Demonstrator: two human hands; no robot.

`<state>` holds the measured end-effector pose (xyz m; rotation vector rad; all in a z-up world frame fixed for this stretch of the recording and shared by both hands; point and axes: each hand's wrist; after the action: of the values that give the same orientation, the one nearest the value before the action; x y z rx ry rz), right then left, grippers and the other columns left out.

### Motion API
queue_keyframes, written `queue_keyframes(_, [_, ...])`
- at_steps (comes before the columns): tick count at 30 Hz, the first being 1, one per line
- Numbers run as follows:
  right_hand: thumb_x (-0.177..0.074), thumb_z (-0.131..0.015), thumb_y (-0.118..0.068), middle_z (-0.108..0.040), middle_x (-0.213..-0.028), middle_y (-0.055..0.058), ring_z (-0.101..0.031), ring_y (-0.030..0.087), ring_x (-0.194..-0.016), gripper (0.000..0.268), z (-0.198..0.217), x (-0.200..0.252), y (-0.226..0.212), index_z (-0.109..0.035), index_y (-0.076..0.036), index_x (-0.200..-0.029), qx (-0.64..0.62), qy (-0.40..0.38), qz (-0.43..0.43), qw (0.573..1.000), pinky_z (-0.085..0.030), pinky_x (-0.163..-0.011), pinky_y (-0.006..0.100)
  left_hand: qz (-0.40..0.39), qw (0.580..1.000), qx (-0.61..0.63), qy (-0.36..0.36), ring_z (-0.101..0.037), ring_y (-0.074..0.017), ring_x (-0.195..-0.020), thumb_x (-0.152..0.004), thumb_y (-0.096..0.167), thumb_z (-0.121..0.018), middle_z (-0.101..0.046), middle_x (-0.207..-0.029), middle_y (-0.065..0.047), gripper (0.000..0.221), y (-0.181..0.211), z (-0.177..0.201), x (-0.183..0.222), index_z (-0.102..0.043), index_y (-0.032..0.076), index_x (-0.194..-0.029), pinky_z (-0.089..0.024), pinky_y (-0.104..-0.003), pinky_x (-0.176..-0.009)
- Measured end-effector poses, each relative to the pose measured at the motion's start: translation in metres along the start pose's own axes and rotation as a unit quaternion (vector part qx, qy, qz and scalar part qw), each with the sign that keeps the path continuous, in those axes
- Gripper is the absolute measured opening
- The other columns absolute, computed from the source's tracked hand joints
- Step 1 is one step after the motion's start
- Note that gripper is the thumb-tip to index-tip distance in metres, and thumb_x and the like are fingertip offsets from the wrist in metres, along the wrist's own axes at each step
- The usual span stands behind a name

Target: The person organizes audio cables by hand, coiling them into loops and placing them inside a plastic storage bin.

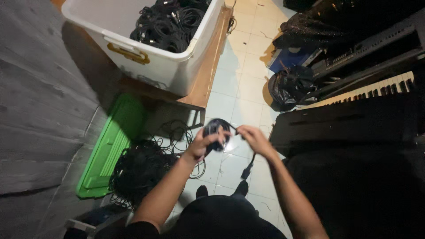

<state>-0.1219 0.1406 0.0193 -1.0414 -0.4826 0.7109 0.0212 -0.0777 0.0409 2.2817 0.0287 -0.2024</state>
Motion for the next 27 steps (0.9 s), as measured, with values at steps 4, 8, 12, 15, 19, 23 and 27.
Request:
queue_keyframes(4, [-0.103, -0.059, -0.022, -0.070, -0.091, 0.013, -0.064, 0.020, -0.082, 0.034, -0.023, 0.022, 0.005, -0.062, -0.003, -0.131, 0.044, -0.022, -0.064, 0.997, -0.053, -0.076, 0.034, -0.071, 0.983, 0.067, 0.156, -0.068, -0.0174, -0.100, -0.101, 0.029, -0.066, -0.067, -0.097, -0.002, 0.028, -0.042, 0.003, -0.044, -0.058, 0.003, -0.109, -0.055, -0.033, -0.094])
queue_keyframes(8, [-0.100, -0.057, -0.023, -0.073, -0.089, 0.014, -0.069, 0.020, -0.084, 0.048, -0.002, 0.042, 0.003, -0.046, -0.011, -0.145, -0.033, -0.050, -0.093, 0.994, -0.054, -0.078, 0.033, -0.065, 0.951, -0.149, 0.264, -0.062, -0.0109, -0.085, -0.100, 0.027, -0.068, -0.071, -0.094, -0.003, 0.023, -0.081, 0.000, -0.072, -0.062, 0.005, -0.107, -0.050, -0.027, -0.076])
queue_keyframes(12, [-0.099, -0.062, -0.025, -0.072, -0.099, 0.011, -0.070, 0.023, -0.090, 0.038, 0.036, 0.058, 0.012, -0.055, -0.010, -0.132, 0.006, -0.067, 0.022, 0.998, -0.054, -0.082, 0.035, -0.050, 0.941, -0.208, 0.263, -0.064, -0.0095, -0.081, -0.099, 0.023, -0.069, -0.071, -0.091, -0.004, 0.020, -0.120, -0.016, -0.101, -0.065, 0.004, -0.102, -0.052, -0.027, -0.074])
queue_keyframes(15, [-0.098, -0.071, -0.028, -0.070, -0.096, 0.013, -0.069, 0.030, -0.090, 0.024, 0.070, 0.067, 0.017, -0.069, -0.008, -0.110, 0.062, -0.125, 0.122, 0.983, -0.054, -0.082, 0.038, -0.045, 0.938, -0.231, 0.253, -0.064, -0.0091, -0.080, -0.097, 0.021, -0.070, -0.071, -0.090, -0.003, 0.018, -0.147, -0.034, -0.123, -0.064, 0.004, -0.101, -0.053, -0.026, -0.073])
queue_keyframes(19, [-0.075, -0.080, -0.031, -0.065, -0.094, 0.015, -0.064, 0.037, -0.090, 0.043, 0.112, 0.079, 0.023, -0.065, -0.004, -0.105, 0.178, -0.161, 0.185, 0.953, -0.050, -0.076, 0.045, -0.036, 0.937, -0.262, 0.230, -0.066, -0.0089, -0.082, -0.098, 0.022, -0.070, -0.072, -0.089, -0.003, 0.020, -0.171, -0.055, -0.144, -0.066, 0.003, -0.099, -0.054, -0.026, -0.075])
queue_keyframes(23, [-0.079, -0.078, -0.025, -0.065, -0.093, 0.012, -0.066, 0.035, -0.088, 0.033, 0.136, 0.086, 0.037, -0.067, -0.008, -0.105, 0.309, -0.158, 0.176, 0.921, -0.052, -0.076, 0.047, -0.001, 0.930, -0.274, 0.246, -0.064, -0.0097, -0.077, -0.099, 0.026, -0.068, -0.071, -0.087, -0.002, 0.022, -0.187, -0.070, -0.160, -0.067, 0.003, -0.098, -0.052, -0.026, -0.069])
queue_keyframes(27, [-0.089, -0.081, -0.032, -0.067, -0.091, 0.012, -0.066, 0.037, -0.084, 0.029, 0.163, 0.088, 0.036, -0.066, -0.009, -0.098, 0.274, -0.207, 0.173, 0.923, -0.051, -0.074, 0.048, 0.009, 0.934, -0.278, 0.223, -0.061, -0.0092, -0.076, -0.101, 0.027, -0.066, -0.069, -0.087, -0.001, 0.023, -0.195, -0.084, -0.167, -0.067, 0.004, -0.098, -0.051, -0.027, -0.069])
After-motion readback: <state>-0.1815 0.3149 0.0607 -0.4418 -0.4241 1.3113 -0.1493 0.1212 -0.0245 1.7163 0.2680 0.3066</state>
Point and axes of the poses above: each hand's wrist, its own x-axis away from the middle knuckle, its own z-axis out of the back of the hand, y = z × x
